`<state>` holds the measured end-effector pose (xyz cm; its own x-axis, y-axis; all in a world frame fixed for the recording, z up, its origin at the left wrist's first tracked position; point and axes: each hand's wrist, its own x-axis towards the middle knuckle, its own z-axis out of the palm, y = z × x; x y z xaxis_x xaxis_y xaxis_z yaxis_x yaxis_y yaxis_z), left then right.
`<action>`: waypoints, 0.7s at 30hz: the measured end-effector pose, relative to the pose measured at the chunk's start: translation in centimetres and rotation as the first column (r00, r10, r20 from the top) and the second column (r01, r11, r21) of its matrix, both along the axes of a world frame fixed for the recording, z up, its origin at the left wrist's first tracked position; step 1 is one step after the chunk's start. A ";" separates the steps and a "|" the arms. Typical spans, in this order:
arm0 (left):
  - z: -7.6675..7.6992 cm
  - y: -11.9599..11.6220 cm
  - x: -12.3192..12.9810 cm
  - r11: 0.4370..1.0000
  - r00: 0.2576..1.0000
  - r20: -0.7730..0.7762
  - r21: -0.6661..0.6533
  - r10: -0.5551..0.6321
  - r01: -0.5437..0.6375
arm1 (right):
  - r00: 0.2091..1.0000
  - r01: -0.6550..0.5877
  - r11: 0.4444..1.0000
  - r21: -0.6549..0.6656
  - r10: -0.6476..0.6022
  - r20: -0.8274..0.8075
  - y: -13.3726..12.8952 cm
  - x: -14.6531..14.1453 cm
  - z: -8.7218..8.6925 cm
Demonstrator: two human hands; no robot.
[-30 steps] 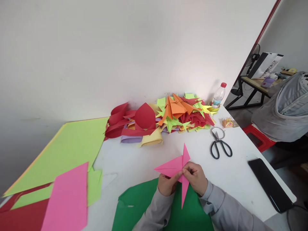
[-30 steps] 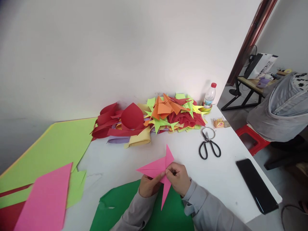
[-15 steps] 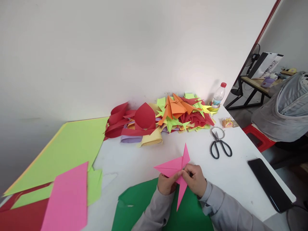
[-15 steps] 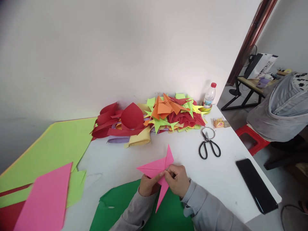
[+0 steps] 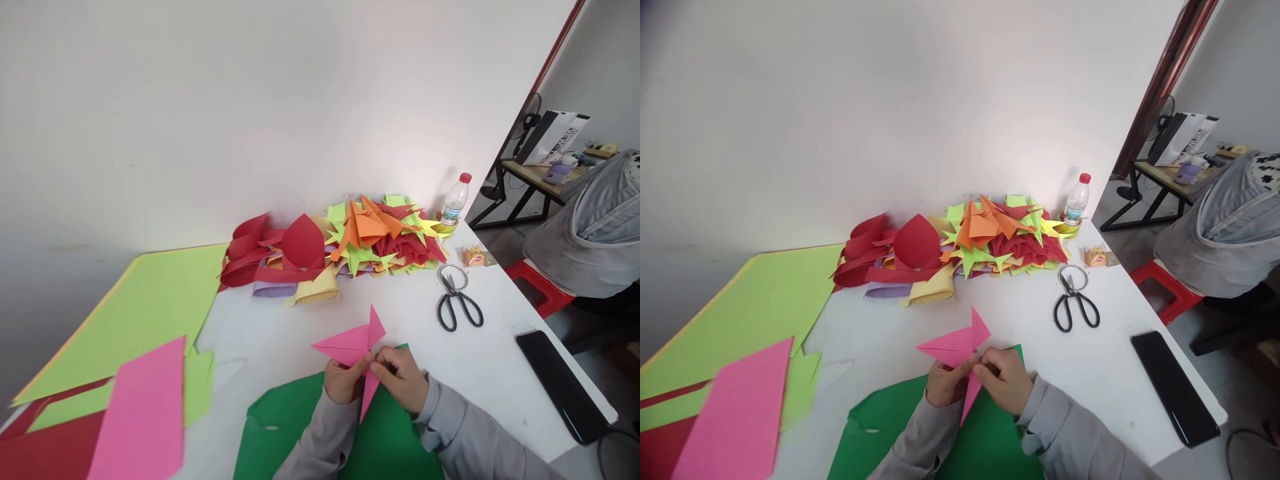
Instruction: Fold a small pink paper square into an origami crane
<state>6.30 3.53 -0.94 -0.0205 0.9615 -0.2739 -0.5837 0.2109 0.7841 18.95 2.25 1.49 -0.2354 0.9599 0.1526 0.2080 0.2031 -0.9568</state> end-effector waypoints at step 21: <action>-0.2 0.5 -0.5 1.000 1.000 -0.018 0.015 0.018 -0.018 | 0.993 -0.077 0.995 0.068 0.070 0.091 0.3 -0.1 -0.1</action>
